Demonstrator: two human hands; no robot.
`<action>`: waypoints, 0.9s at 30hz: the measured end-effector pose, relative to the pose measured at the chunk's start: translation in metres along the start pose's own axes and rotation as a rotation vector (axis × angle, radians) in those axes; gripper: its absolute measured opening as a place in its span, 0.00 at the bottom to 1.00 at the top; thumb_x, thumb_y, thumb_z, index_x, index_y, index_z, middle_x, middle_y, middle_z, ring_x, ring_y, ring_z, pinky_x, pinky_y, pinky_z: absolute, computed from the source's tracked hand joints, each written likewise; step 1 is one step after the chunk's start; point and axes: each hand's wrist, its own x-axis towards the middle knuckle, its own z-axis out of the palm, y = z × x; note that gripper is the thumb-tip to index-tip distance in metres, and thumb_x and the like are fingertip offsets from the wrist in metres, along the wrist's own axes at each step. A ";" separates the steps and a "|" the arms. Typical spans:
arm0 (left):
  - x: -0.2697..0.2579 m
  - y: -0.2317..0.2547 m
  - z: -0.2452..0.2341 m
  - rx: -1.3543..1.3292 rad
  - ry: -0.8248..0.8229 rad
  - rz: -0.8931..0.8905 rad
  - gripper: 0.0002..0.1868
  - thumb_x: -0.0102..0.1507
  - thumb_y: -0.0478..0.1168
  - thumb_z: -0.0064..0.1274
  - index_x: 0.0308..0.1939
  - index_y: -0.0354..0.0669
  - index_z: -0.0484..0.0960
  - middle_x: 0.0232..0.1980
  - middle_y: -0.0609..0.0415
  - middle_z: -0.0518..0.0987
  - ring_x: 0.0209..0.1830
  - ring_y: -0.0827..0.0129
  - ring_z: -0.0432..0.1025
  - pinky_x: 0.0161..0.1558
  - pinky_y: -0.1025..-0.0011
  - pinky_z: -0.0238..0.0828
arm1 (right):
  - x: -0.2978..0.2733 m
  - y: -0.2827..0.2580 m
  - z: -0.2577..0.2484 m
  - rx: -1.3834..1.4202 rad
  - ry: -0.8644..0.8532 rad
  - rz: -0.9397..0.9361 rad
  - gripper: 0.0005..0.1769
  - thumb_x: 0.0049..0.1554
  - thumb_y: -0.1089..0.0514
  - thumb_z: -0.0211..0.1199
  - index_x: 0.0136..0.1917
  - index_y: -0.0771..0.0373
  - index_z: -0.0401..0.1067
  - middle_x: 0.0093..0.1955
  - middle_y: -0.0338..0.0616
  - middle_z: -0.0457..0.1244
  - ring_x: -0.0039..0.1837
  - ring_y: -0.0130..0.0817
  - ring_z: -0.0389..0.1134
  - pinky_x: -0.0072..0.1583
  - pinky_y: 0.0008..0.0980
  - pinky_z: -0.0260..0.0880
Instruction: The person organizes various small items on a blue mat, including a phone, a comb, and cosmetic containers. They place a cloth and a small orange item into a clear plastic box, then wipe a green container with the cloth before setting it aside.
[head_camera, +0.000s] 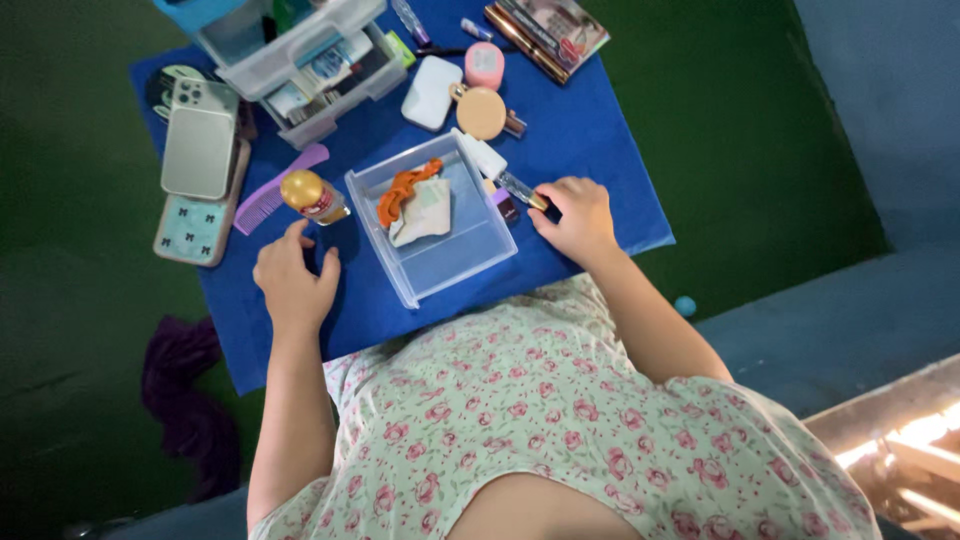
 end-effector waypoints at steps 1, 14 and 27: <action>0.002 0.000 0.001 -0.006 0.008 0.003 0.29 0.59 0.44 0.62 0.64 0.45 0.76 0.46 0.52 0.79 0.52 0.52 0.71 0.54 0.53 0.62 | 0.001 0.000 0.003 -0.002 0.031 0.001 0.14 0.48 0.54 0.75 0.46 0.59 0.77 0.43 0.45 0.69 0.47 0.49 0.69 0.49 0.47 0.67; 0.002 0.007 -0.005 -0.022 0.011 -0.024 0.28 0.58 0.44 0.62 0.61 0.45 0.77 0.44 0.54 0.79 0.50 0.56 0.72 0.53 0.54 0.62 | 0.021 0.021 0.014 0.494 0.177 0.194 0.11 0.63 0.61 0.68 0.57 0.66 0.74 0.49 0.46 0.68 0.47 0.32 0.70 0.51 0.29 0.72; 0.002 0.000 -0.002 -0.014 0.014 0.009 0.29 0.57 0.45 0.63 0.62 0.44 0.77 0.45 0.52 0.80 0.51 0.52 0.72 0.52 0.52 0.63 | 0.170 -0.071 0.030 0.921 0.130 0.055 0.15 0.64 0.63 0.66 0.61 0.62 0.66 0.47 0.38 0.64 0.45 0.22 0.64 0.44 0.24 0.64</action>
